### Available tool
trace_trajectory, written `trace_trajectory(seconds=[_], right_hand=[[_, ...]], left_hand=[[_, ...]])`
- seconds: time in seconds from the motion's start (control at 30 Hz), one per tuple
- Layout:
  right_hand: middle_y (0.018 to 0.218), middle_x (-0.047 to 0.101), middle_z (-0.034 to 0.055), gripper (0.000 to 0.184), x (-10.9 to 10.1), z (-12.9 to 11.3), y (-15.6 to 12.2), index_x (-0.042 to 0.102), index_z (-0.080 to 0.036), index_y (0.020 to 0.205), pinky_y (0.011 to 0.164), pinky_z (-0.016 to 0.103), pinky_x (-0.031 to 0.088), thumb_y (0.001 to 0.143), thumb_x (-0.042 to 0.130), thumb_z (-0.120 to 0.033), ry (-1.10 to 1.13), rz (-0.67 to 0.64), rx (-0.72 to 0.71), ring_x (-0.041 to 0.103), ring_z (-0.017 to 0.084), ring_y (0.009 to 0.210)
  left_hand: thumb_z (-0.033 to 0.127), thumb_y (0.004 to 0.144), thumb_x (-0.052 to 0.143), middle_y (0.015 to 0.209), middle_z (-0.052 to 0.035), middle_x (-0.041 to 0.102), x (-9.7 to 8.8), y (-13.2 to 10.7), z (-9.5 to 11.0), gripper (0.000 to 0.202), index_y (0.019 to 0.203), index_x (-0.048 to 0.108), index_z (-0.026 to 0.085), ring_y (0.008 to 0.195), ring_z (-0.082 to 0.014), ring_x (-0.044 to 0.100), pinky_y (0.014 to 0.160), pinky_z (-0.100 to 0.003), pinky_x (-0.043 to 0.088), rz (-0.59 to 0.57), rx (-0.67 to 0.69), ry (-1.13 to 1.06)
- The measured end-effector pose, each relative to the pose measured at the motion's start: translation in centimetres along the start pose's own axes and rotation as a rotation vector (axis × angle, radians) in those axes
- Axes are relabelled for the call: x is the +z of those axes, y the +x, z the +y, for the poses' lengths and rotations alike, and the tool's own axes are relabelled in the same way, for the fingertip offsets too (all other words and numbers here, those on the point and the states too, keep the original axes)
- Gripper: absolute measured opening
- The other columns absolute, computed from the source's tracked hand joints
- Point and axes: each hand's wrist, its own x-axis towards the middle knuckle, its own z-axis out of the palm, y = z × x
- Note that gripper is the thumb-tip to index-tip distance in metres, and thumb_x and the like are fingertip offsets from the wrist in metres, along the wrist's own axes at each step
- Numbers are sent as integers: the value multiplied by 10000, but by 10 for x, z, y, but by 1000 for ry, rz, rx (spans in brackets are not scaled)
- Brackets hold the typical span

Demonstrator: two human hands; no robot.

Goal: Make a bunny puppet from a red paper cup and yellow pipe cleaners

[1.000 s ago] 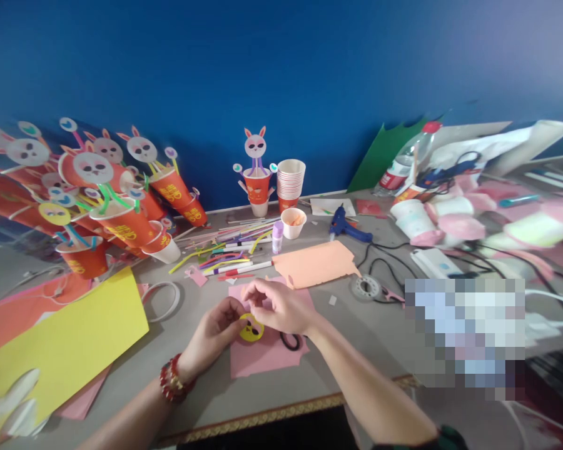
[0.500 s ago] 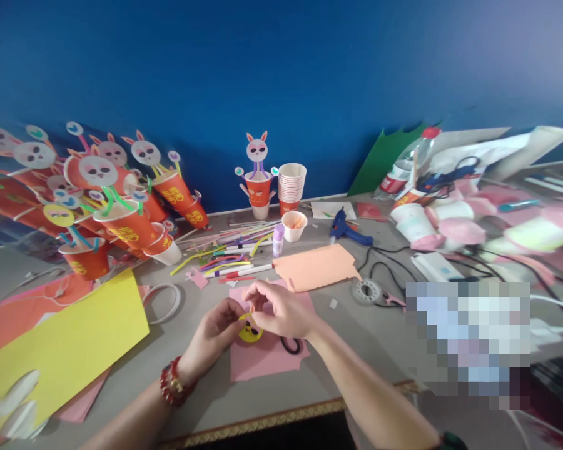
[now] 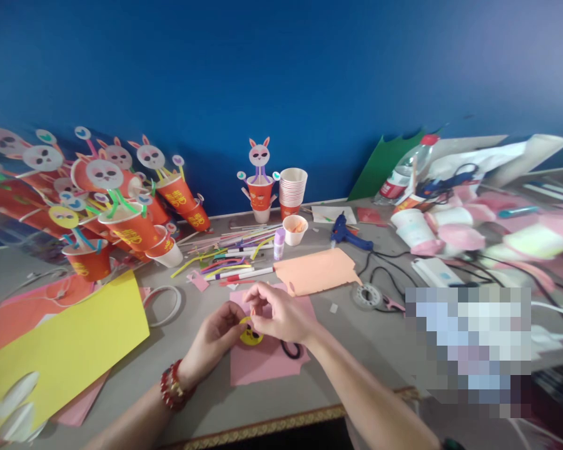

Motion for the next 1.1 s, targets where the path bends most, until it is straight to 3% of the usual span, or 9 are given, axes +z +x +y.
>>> trace_trajectory(seconds=[0.2,0.37,0.47,0.57,0.67,0.8,0.93,1.1], right_hand=[[888,595,-4,264,3,-1,0,548,-216,1010,735,246,501,777,575,-96,-20,-5,-14,598,140,820],[938,654,14,308,-1,-10,-2,573,-230,1049,810,303,496,769,595,-104,-188,6,-73,619,178,867],[1067,660,45,387,-9,-14,-5,580,-237,1146,857,333,496,772,596,-142,-164,-8,-109,616,202,932],[1063,639,63,313,-16,-11,-5,582,-216,1157,833,325,509,853,519,-172,-58,65,-128,612,194,911],[971,636,53,195,-16,-5,-2,608,-198,1065,784,303,505,892,518,-189,-68,126,-128,605,179,841],[923,646,27,113,-8,1,3,623,-207,959,745,272,483,885,546,-170,-178,125,-67,594,161,795],[889,649,15,96,-4,8,5,621,-213,942,717,264,454,912,538,-175,-309,152,15,597,165,791],[862,637,23,115,-3,17,7,619,-210,878,707,274,419,955,534,-203,-515,133,21,589,188,813]], left_hand=[[435,888,663,783,-25,626,2,0,0,276,896,594,168,684,-135,561,637,-236,454,-12,38,70],[369,926,615,810,-37,647,2,0,4,190,878,604,185,699,-153,584,662,-258,467,38,125,155],[226,931,592,842,-53,669,-2,-4,10,65,884,633,206,782,-184,622,744,-297,489,90,378,310],[85,893,575,926,-72,714,-9,-11,15,208,989,663,247,872,-216,657,819,-350,506,76,677,445],[56,871,591,1056,-96,727,-15,-17,16,345,1121,655,284,961,-244,673,860,-399,528,59,872,561],[77,912,549,1095,-135,711,-18,-15,17,313,1181,628,217,1009,-249,667,843,-421,565,66,1064,615],[47,917,524,1019,-121,707,-16,-11,19,267,1125,615,187,957,-223,671,818,-403,578,127,1020,495],[57,928,540,1017,-80,656,-18,-4,14,292,1174,567,213,974,-191,672,835,-341,593,355,737,167]])
